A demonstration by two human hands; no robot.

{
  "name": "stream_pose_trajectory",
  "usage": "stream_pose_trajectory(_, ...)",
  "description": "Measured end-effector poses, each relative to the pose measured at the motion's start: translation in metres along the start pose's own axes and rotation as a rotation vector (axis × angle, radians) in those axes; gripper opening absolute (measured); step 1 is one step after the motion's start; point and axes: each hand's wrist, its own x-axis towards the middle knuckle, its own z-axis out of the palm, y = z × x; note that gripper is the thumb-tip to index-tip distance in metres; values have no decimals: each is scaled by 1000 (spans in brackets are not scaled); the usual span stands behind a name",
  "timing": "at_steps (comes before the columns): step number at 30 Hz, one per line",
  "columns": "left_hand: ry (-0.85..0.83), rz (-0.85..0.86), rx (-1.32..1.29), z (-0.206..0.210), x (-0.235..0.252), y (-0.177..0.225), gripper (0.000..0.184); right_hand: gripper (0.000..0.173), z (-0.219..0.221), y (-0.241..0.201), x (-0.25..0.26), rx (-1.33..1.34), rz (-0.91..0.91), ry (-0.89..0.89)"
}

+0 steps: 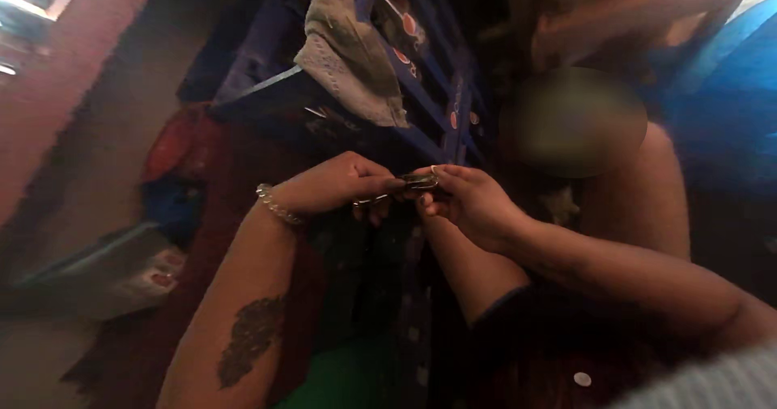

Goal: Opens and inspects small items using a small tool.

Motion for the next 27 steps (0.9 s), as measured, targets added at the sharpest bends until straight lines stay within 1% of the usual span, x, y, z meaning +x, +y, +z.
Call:
stream_pose_trajectory(2,23,23,22,2,3,-6,34,32,-2,1,8,11,16,22)
stream_pose_trajectory(3,73,57,69,6,4,-9,30,32,-4,3,12,17,26,34)
stream_pose_trajectory(5,241,125,287,18,5,-19,23,33,-10,8,20,29,49,56)
stream_pose_trajectory(6,329,151,421,25,6,-24,25,33,-13,11,25,36,54,66)
stream_pose_trajectory(8,481,174,631,41,11,-37,35,31,-16,14,32,45,62,96)
stream_pose_trajectory(10,601,162,714,55,20,-51,38,29,-18,17,36,39,60,127)
stream_pose_trajectory(11,639,157,685,61,24,-56,39,30,-20,19,38,34,50,125)
stream_pose_trajectory(13,699,151,542,70,30,-65,40,29,-21,22,41,32,45,133)
stream_pose_trajectory(17,854,171,345,80,41,-74,28,28,-17,26,43,1,11,137)
stream_pose_trajectory(22,970,200,249,82,44,-74,28,27,-6,20,46,14,-29,144)
stream_pose_trajectory(25,999,209,190,82,41,-71,26,26,-2,16,45,-7,-44,121)
stream_pose_trajectory(27,1013,225,190,82,39,-69,30,26,1,14,43,-24,-55,110)
